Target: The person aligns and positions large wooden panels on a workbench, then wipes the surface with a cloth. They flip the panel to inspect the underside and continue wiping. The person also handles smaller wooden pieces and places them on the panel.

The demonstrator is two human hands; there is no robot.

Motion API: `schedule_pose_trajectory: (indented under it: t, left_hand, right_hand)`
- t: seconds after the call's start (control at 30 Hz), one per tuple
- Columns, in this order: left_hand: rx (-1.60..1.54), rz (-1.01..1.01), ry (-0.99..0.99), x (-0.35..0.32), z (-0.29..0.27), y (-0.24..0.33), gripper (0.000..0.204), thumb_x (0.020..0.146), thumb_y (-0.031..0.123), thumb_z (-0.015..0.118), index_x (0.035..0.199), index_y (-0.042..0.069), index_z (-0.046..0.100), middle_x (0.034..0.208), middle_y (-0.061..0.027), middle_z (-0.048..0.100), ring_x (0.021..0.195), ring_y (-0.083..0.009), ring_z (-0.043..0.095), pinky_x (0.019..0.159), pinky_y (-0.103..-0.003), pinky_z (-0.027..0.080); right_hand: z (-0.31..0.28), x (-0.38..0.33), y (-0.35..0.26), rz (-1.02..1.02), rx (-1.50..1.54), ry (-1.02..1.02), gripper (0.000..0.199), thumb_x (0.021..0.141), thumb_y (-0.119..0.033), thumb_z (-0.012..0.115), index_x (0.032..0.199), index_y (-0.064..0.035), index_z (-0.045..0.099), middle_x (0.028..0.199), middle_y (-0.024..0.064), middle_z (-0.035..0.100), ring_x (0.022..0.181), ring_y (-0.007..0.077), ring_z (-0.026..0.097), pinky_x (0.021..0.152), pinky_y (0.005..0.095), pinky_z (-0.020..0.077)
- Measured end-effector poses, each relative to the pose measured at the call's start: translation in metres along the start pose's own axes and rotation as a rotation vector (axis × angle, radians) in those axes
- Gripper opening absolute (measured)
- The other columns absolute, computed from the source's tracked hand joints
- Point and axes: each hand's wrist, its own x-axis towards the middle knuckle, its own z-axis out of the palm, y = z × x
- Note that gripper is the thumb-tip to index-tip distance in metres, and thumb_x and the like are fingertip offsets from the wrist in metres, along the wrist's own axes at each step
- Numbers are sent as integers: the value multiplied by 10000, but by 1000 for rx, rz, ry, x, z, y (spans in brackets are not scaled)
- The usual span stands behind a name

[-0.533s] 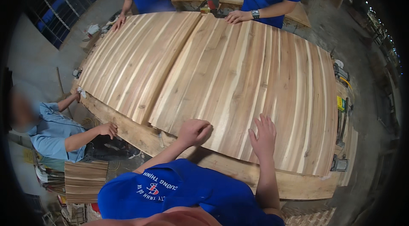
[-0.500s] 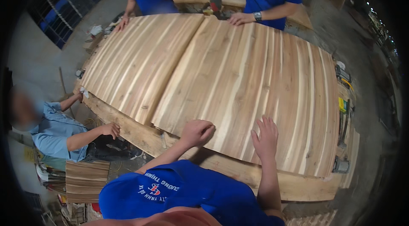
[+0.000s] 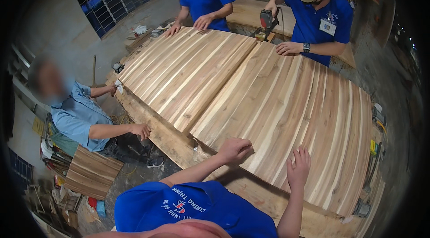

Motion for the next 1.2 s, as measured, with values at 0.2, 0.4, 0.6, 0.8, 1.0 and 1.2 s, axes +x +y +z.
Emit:
schedule_pose_trajectory:
  t: [0.2,0.4,0.6,0.8,1.0,1.2]
  left_hand:
    - [1,29,35,-3,0,-7,168,838,221,608,767,78,555,660,-115,581,619,-315,583,544,-400,446]
    - [21,256,12,-6,-5,-6,303,844,265,626,647,75,496,578,-99,496,542,-302,519,502,-404,388]
    - [-329,671,-109,-48,1,63,383,843,336,619,604,95,442,612,-73,467,569,-286,492,510,-388,352]
    - [-224,465,-400,-63,0,81,199,767,303,627,763,104,612,750,-92,579,702,-311,554,605,-416,421]
    - [-411,194,-547,-101,18,63,200,757,251,615,856,78,635,830,-110,651,806,-350,614,712,-404,496]
    - [-53,300,-707,-144,0,21,280,803,340,611,915,84,614,824,-130,647,794,-350,620,692,-463,488]
  right_hand:
    - [1,0,0,-10,40,11,356,836,-176,588,1165,-38,577,1338,134,482,1311,331,343,1096,441,242]
    - [6,-6,9,-19,198,202,213,835,-92,579,1020,-1,632,1117,142,617,1157,328,504,995,418,376]
    - [-63,-39,-98,-345,604,295,126,838,-23,530,885,51,621,769,167,618,765,292,607,672,353,484]
    - [-65,-59,-150,-527,553,-87,143,751,-10,612,887,30,629,748,137,617,719,293,608,630,339,468]
    - [-16,-92,-162,-359,487,-225,161,761,-12,621,920,5,638,835,133,644,771,293,607,706,346,473]
    - [30,-144,-139,-157,427,-106,128,814,-25,585,926,9,640,860,139,633,837,278,599,726,345,482]
